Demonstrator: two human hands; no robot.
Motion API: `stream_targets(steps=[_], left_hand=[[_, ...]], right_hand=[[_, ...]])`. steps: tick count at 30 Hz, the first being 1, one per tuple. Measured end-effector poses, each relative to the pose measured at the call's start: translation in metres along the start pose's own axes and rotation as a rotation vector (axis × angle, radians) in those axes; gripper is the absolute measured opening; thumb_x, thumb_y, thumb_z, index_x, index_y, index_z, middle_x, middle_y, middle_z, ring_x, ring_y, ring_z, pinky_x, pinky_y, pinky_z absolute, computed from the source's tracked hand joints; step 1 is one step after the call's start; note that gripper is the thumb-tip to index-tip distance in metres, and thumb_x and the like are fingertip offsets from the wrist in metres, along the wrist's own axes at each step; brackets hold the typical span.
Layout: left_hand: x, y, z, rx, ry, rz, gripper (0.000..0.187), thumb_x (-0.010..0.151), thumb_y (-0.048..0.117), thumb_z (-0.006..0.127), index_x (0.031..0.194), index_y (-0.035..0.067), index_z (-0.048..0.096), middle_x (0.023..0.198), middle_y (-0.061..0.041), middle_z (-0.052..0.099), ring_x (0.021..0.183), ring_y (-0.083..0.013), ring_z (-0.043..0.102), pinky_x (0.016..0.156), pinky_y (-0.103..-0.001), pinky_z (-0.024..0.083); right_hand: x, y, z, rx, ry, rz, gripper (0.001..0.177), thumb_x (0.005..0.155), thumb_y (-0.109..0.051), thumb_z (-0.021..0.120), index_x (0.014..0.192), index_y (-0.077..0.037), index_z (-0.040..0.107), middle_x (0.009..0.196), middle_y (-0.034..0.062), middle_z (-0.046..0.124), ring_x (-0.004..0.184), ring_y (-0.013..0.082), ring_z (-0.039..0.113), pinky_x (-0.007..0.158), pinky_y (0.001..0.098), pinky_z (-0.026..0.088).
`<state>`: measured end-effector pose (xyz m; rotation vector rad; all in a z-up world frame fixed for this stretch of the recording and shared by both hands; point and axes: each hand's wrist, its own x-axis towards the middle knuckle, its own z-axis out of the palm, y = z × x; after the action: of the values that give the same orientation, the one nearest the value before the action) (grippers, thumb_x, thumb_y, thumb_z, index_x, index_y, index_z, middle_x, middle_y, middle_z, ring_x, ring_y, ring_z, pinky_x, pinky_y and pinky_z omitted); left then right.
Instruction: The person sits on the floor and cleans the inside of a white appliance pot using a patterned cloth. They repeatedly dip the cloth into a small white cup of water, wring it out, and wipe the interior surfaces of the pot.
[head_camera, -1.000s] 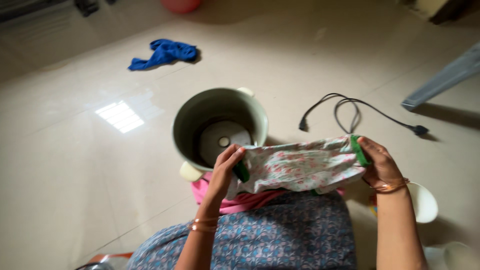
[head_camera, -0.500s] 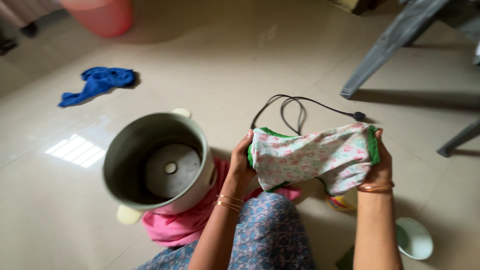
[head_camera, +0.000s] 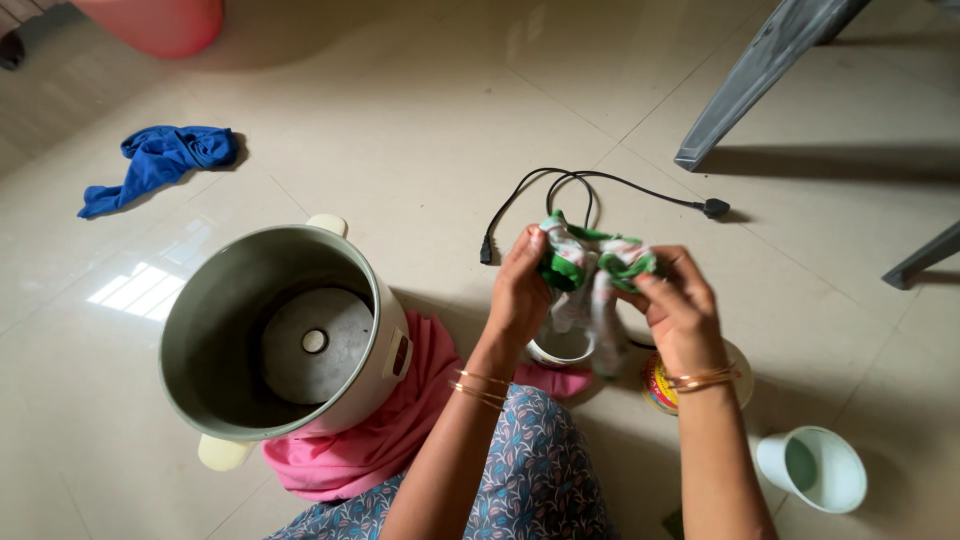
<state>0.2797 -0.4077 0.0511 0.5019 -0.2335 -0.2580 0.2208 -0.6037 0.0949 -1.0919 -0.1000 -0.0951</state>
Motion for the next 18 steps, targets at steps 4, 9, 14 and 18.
stream_targets(steps=[4,9,14,18], left_hand=[[-0.001,-0.021,-0.034,0.257,0.090,-0.015,0.023,0.116,0.027,0.057,0.116,0.004,0.060,0.106,-0.006,0.063,0.098,-0.0138,0.056,0.088,-0.030,0.048],[-0.016,-0.023,-0.047,1.528,0.186,-0.162,0.023,0.089,0.026,0.069,0.108,0.015,0.076,0.104,-0.009,0.070,0.100,-0.0290,0.064,0.085,-0.044,0.049],[-0.020,-0.022,-0.049,1.877,0.047,-0.206,0.025,0.083,0.020,0.068,0.105,0.024,0.081,0.107,-0.006,0.070,0.106,-0.0319,0.064,0.085,-0.059,0.045],[-0.024,-0.001,-0.056,1.896,0.257,-0.154,0.022,0.089,0.023,0.064,0.103,0.026,0.081,0.103,-0.005,0.073,0.098,-0.0278,0.069,0.084,-0.056,0.049]], right_hand=[[0.001,0.034,-0.006,-0.538,0.040,-0.024,0.028,0.090,-0.002,0.068,0.118,-0.002,0.062,0.110,0.0081,0.073,0.101,0.0168,0.070,0.089,0.0328,0.057],[0.002,0.055,0.005,-1.253,0.062,0.123,0.045,0.082,-0.010,0.076,0.124,-0.014,0.058,0.110,0.0105,0.073,0.096,0.0280,0.072,0.077,0.0405,0.058],[0.007,0.093,-0.002,-1.413,-0.118,0.016,0.048,0.076,-0.001,0.069,0.120,-0.021,0.071,0.114,0.0124,0.070,0.097,0.0359,0.069,0.081,0.0450,0.057],[0.027,0.156,-0.032,-1.269,0.060,0.624,0.030,0.108,-0.025,0.047,0.111,-0.016,0.075,0.110,0.0132,0.074,0.099,0.0327,0.075,0.088,0.0442,0.057]])
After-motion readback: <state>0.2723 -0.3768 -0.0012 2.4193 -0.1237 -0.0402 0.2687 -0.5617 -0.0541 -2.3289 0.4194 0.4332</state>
